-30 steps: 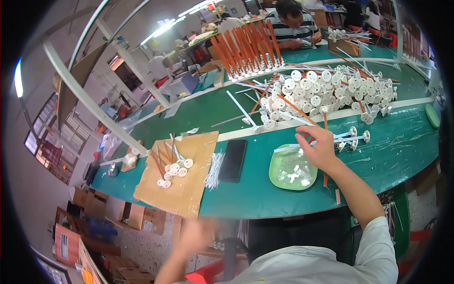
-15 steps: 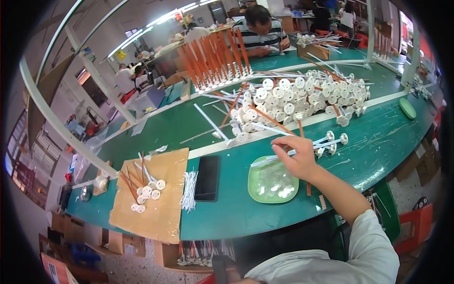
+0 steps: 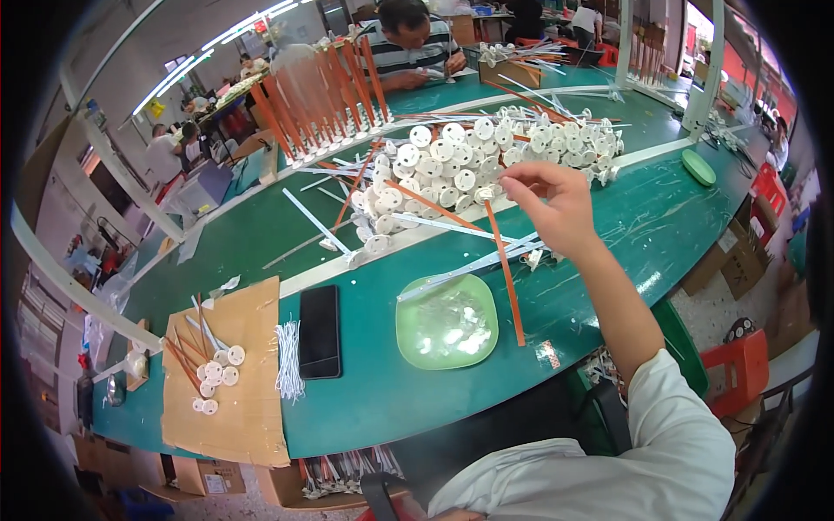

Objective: Manually assembling plastic brackets and electronic components for lighting fixtures at a production workstation.

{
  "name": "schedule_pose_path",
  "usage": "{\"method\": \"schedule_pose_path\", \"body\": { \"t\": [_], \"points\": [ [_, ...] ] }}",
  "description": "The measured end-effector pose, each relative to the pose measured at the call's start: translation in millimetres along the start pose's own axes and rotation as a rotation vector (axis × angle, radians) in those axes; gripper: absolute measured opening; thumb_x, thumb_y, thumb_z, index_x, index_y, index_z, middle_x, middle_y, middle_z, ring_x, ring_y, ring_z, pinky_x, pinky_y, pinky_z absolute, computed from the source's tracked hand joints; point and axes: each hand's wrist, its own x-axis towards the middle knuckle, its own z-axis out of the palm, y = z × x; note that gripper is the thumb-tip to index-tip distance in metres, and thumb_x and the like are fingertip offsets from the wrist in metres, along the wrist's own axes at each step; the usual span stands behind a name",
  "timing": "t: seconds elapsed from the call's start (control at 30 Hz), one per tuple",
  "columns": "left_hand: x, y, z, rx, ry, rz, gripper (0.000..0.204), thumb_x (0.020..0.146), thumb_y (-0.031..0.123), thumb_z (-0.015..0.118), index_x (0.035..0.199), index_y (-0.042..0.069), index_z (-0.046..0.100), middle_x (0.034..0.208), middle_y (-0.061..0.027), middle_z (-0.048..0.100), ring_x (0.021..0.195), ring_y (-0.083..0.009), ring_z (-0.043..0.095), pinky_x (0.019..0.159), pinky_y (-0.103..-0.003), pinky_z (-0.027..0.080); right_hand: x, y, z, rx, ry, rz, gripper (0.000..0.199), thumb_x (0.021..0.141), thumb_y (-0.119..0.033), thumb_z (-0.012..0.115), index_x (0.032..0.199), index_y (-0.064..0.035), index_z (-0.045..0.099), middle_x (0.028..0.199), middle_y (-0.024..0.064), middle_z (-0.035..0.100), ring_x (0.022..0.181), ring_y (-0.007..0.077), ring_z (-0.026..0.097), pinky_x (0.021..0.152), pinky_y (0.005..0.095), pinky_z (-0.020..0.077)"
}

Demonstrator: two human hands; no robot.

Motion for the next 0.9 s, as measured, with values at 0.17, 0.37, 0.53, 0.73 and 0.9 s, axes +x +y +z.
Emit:
{"method": "schedule_pose_path", "body": {
  "t": [0.17, 0.37, 0.53, 0.73, 0.9],
  "points": [
    [-2.7, 4.8, -3.7, -0.009, 0.055, 0.044, 0.036, 0.093, 0.019, 0.06, 0.124, 0.002, 0.057, 0.124, -0.0183, 0.057, 0.118, -0.0345, 0.05, 0.102, -0.046, 0.037, 8.8, 39.8, -13.1, -0.51, -0.32, -0.223, 0.02, 0.08, 0.001, 0.067, 0.097, -0.0062, 0.073, 0.087, 0.008, 0.072, 0.076, 0.0218, 0.069, 0.069, 0.0313, 0.0548],
    [-2.6, 8.8, -11.2, 0.006, 0.095, 0.122, 0.036, 0.093, 0.021, 0.059, 0.123, 0.001, 0.057, 0.123, -0.0186, 0.057, 0.117, -0.0355, 0.05, 0.101, -0.046, 0.037, 5.3, 98.9, -1.8, -0.879, -0.638, -0.401, 0.028, 0.073, -0.006, 0.07, 0.099, -0.0167, 0.074, 0.096, 0.0028, 0.065, 0.092, 0.0245, 0.065, 0.073, 0.0365, 0.054],
    [-4.8, -11.6, -5.0, 0.198, 0.064, 0.073, 0.034, 0.095, 0.017, 0.053, 0.124, 0.002, 0.056, 0.12, -0.0186, 0.057, 0.114, -0.0369, 0.049, 0.101, -0.046, 0.036, 17.2, 102.6, -9.3, -0.786, -0.539, -0.498, 0.013, 0.076, -0.009, 0.072, 0.089, -0.0089, 0.072, 0.087, 0.0043, 0.065, 0.085, 0.0244, 0.063, 0.072, 0.0361, 0.0529],
    [-6.8, -23.0, -2.6, 0.082, 0.121, 0.128, 0.031, 0.095, 0.017, 0.053, 0.122, 0.002, 0.057, 0.118, -0.0178, 0.057, 0.113, -0.0358, 0.049, 0.1, -0.045, 0.037, 19.0, 61.9, -11.1, -0.335, -0.133, -0.221, 0.013, 0.086, -0.014, 0.069, 0.085, -0.0012, 0.07, 0.073, 0.0087, 0.066, 0.064, 0.0214, 0.06, 0.06, 0.0325, 0.0468],
    [0.2, -20.7, -1.1, 0.071, 0.125, 0.111, 0.031, 0.095, 0.017, 0.054, 0.122, 0.003, 0.057, 0.119, -0.0174, 0.057, 0.113, -0.035, 0.049, 0.1, -0.044, 0.038, 14.5, 49.4, -4.5, -0.013, -0.128, 0.154, 0.018, 0.09, -0.015, 0.069, 0.09, 0.0027, 0.071, 0.075, 0.0025, 0.066, 0.064, 0.007, 0.057, 0.058, 0.0234, 0.0465]
  ]
}}
